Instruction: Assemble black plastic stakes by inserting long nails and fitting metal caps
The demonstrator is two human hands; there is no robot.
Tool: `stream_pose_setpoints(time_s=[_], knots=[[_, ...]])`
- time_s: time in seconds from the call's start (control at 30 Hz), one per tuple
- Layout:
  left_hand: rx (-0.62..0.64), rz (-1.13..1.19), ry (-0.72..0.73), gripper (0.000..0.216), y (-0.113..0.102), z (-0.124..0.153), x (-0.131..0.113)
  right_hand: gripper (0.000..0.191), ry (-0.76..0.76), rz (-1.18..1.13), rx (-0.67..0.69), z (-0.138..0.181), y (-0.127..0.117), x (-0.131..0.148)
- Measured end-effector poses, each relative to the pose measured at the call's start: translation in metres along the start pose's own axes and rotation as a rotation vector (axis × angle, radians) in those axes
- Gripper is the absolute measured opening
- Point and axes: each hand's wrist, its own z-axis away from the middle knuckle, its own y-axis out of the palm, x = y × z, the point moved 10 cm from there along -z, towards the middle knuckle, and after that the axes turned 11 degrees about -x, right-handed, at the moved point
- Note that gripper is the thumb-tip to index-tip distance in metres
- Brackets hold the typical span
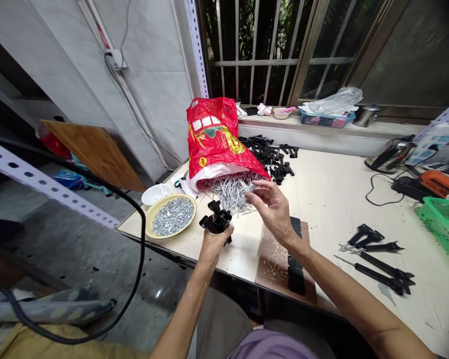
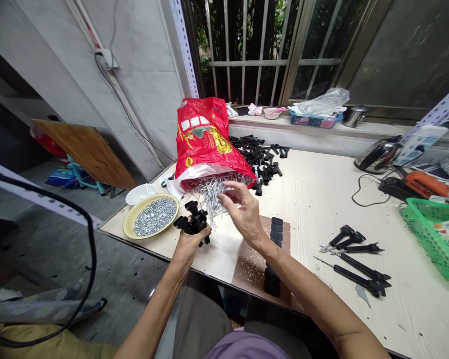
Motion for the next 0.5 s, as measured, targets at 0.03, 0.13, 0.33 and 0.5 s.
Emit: stream_pose_setpoints(time_s=[0.03, 0.13, 0.33, 0.5], knots=[[0.005, -0.016, -0.001, 0.029, 0.003, 0.000, 0.000, 0.029, -0.017, 0.013, 0.007, 0.000, 0.003, 0.005], [0.024, -0.032, -0.005, 0.029, 0.009, 0.001, 0.001, 0.025, -0.054, 0.055, 0.016, 0.001, 0.007, 0.009], [0.044, -0.041, -0.019, 0.026, 0.014, 0.000, 0.009, 0.023, -0.070, 0.066, 0.035, 0.003, 0.007, 0.000], [0.069, -0.021, -0.028, 0.029, 0.022, 0.000, 0.007, 0.021, -0.120, 0.148, 0.135, 0.009, 0.018, -0.002]])
